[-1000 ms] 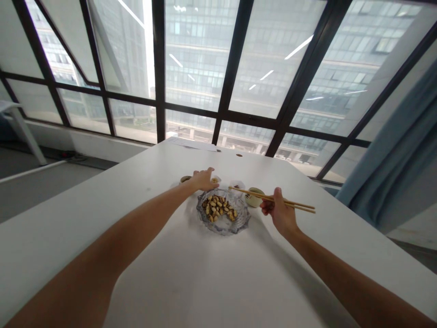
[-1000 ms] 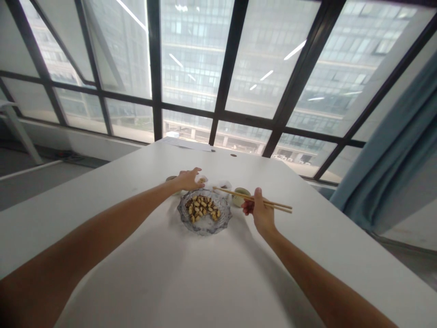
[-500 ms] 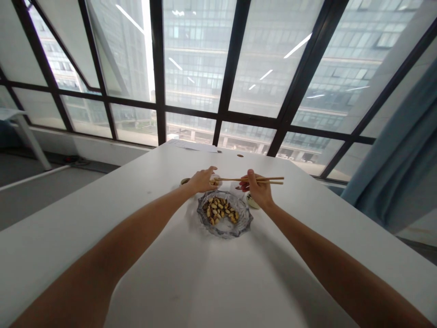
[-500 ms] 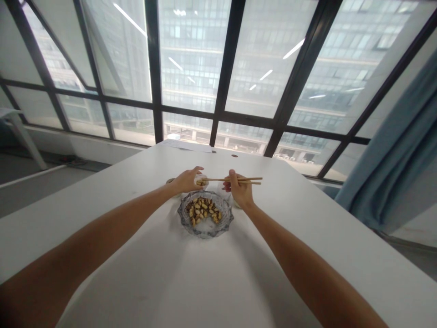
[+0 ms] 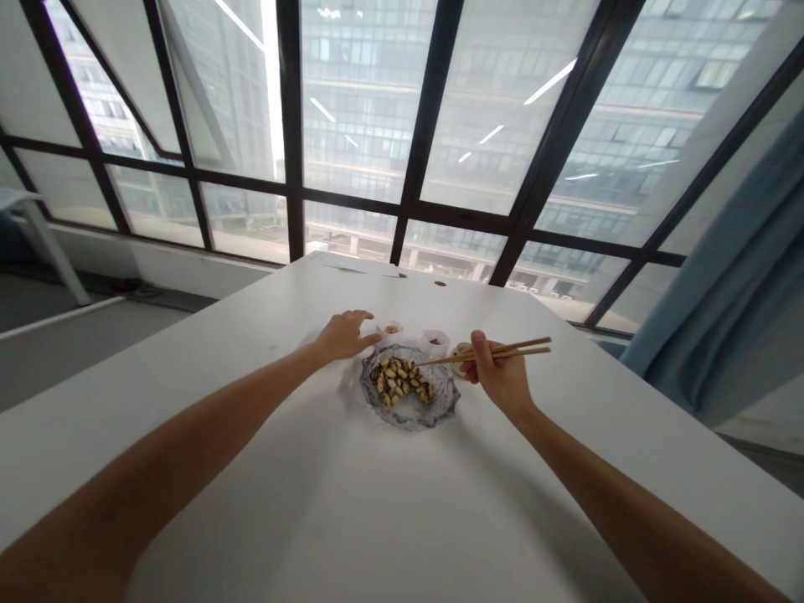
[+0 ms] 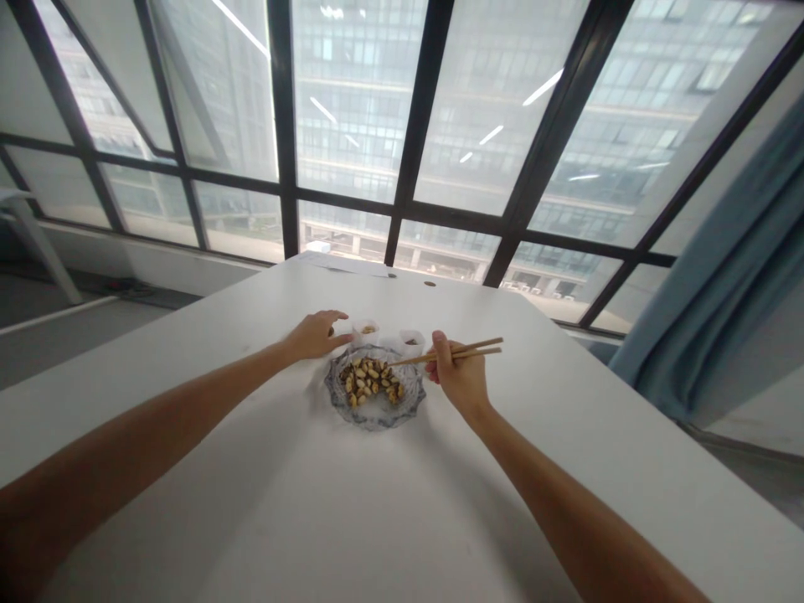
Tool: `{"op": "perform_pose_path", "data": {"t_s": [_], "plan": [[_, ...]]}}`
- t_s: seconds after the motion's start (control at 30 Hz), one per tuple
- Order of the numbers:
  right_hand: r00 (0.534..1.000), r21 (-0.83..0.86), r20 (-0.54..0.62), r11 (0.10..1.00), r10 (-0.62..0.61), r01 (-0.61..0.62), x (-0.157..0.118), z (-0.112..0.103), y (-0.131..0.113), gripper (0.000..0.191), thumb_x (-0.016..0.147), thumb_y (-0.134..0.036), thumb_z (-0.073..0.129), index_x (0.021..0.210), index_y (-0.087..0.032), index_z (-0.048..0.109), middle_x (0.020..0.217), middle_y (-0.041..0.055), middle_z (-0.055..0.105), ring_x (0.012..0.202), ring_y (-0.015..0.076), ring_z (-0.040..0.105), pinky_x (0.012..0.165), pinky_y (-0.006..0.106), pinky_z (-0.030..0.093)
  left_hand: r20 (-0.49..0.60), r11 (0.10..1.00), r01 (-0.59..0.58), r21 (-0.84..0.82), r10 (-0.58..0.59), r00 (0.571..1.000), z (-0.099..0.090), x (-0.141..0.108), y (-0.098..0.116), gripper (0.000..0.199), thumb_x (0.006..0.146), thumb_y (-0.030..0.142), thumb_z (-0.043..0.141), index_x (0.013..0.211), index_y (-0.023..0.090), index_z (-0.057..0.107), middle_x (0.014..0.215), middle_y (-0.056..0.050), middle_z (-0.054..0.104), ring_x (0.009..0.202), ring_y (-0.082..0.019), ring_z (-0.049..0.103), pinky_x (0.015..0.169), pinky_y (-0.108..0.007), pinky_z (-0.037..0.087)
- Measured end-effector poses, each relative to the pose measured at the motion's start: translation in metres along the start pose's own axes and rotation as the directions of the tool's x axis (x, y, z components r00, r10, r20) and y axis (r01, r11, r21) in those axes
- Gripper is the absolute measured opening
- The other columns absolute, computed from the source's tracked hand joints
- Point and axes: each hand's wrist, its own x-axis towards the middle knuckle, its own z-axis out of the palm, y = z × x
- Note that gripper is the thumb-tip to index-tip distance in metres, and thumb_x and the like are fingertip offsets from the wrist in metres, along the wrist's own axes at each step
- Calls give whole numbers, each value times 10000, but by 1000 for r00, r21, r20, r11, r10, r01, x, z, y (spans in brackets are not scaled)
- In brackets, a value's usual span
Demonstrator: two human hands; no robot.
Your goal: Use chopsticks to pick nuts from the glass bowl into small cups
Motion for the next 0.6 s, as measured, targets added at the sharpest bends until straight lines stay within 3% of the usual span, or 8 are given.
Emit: {"op": "perform_pose_path", "data": {"t_s": [0.13, 0.23, 0.33, 0.47, 0.6], "plan": [[997, -50, 66, 998, -28, 31, -6, 8, 5, 589, 774, -746, 624, 644, -175, 691, 516, 53, 648, 409, 147, 570, 388, 252, 439, -149, 983, 78, -168, -103, 983, 0, -31, -24, 622, 809, 559, 633, 1290, 173, 559, 1354, -147, 596, 1283, -314, 533, 1098, -453, 409], [985, -143, 146, 983, -96, 117, -13, 7, -1, 521, 819, -686, 628, 630, -204, 691, 543, 44, 649, 458, 148, 567, 417, 248, 416, -193, 951, 153, -270, -209, 959, 3, -44, -33, 703, 792, 567, 646, 1333, 140, 505, 1393, -181, 557, 1293, -314, 525, 1105, -458, 405], [969, -183, 207, 968, -134, 173, -21, 3, -11, 458, 821, -619, 672, 579, -230, 675, 548, 30, 645, 491, 152, 555, 438, 248, 396, -158, 909, 218, -356, -289, 944, 7, -47, -36, 742, 791, 573, 648, 1360, 132, 469, 1364, -184, 584, 1256, -302, 560, 1077, -454, 432], [948, -211, 273, 951, -163, 225, -26, -2, -16, 422, 816, -544, 714, 529, -241, 650, 519, 11, 628, 492, 140, 538, 481, 250, 407, -83, 886, 229, -403, -284, 955, 10, -48, -34, 799, 780, 596, 661, 1395, 135, 442, 1248, -164, 658, 1176, -294, 621, 1019, -440, 478], [975, -136, 200, 983, -95, 123, -25, -6, -11, 411, 756, -592, 755, 581, -228, 679, 524, 15, 643, 457, 138, 552, 445, 257, 425, -55, 889, 249, -384, -291, 955, 9, -49, -33, 863, 766, 607, 667, 1419, 102, 414, 1265, -188, 647, 1179, -307, 624, 1019, -452, 477]]}}
